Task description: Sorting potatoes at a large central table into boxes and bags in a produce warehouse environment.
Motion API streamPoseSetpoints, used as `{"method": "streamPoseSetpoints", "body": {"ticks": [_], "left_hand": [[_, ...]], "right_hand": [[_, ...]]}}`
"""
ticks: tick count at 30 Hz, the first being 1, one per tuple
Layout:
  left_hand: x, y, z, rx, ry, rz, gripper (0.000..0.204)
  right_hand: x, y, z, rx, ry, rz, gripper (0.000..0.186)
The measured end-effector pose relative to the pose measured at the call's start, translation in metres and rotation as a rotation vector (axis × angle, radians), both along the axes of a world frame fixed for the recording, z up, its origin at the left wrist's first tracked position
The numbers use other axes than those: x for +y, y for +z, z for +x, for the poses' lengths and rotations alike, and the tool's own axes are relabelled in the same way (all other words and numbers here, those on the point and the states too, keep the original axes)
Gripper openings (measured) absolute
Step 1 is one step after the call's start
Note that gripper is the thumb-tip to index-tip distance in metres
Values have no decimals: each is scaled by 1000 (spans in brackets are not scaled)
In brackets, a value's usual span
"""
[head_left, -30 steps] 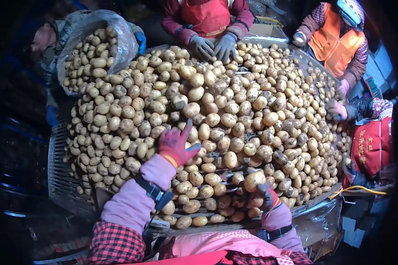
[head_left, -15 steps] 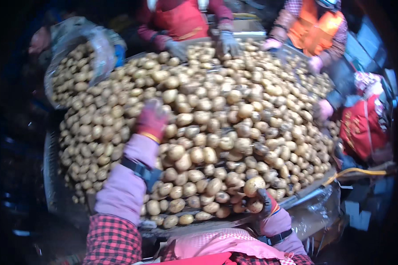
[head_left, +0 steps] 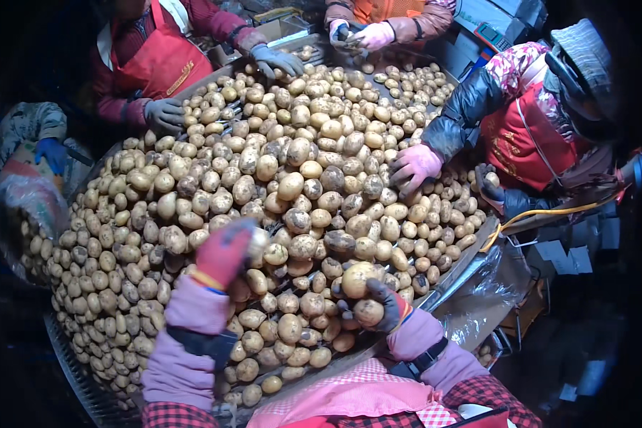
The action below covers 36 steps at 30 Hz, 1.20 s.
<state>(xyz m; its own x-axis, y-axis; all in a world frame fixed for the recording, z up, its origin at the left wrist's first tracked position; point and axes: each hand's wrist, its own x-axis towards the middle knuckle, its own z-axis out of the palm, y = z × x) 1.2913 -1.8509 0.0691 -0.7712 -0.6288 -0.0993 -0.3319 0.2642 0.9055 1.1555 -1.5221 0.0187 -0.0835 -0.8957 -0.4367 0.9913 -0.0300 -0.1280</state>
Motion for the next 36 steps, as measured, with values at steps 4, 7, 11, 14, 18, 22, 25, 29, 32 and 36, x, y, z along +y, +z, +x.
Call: {"method": "streamPoseSetpoints", "body": {"ticks": [4,7,11,14,18,22,25,29,32,36], "left_hand": [[16,-13,-82,105,-53,-447,43],[-12,-21,-164,-77,-54,-681,71],[-20,-32,-220,-324,-158,-518,65],[8,-25,-215,171,-340,396,52],[55,8,-182,188,-447,362,44],[107,21,-154,145,-423,277,54],[147,-3,-140,124,-426,490,53],[202,-57,-132,117,157,1184,36],[224,-77,-129,157,-44,1471,36],[252,-81,-119,63,-197,1207,50]], "right_hand": [[8,15,2,122,43,38,57],[39,10,0,53,-48,4,72],[91,-4,-5,87,-246,19,78],[113,-8,-12,-42,-411,57,69],[115,1,-21,152,-425,68,63],[118,18,-9,127,-215,27,52],[132,16,17,510,-279,-49,53],[184,-7,58,-31,-410,22,58],[234,-24,81,-24,-669,-210,72],[318,-16,126,347,-845,342,66]]}}
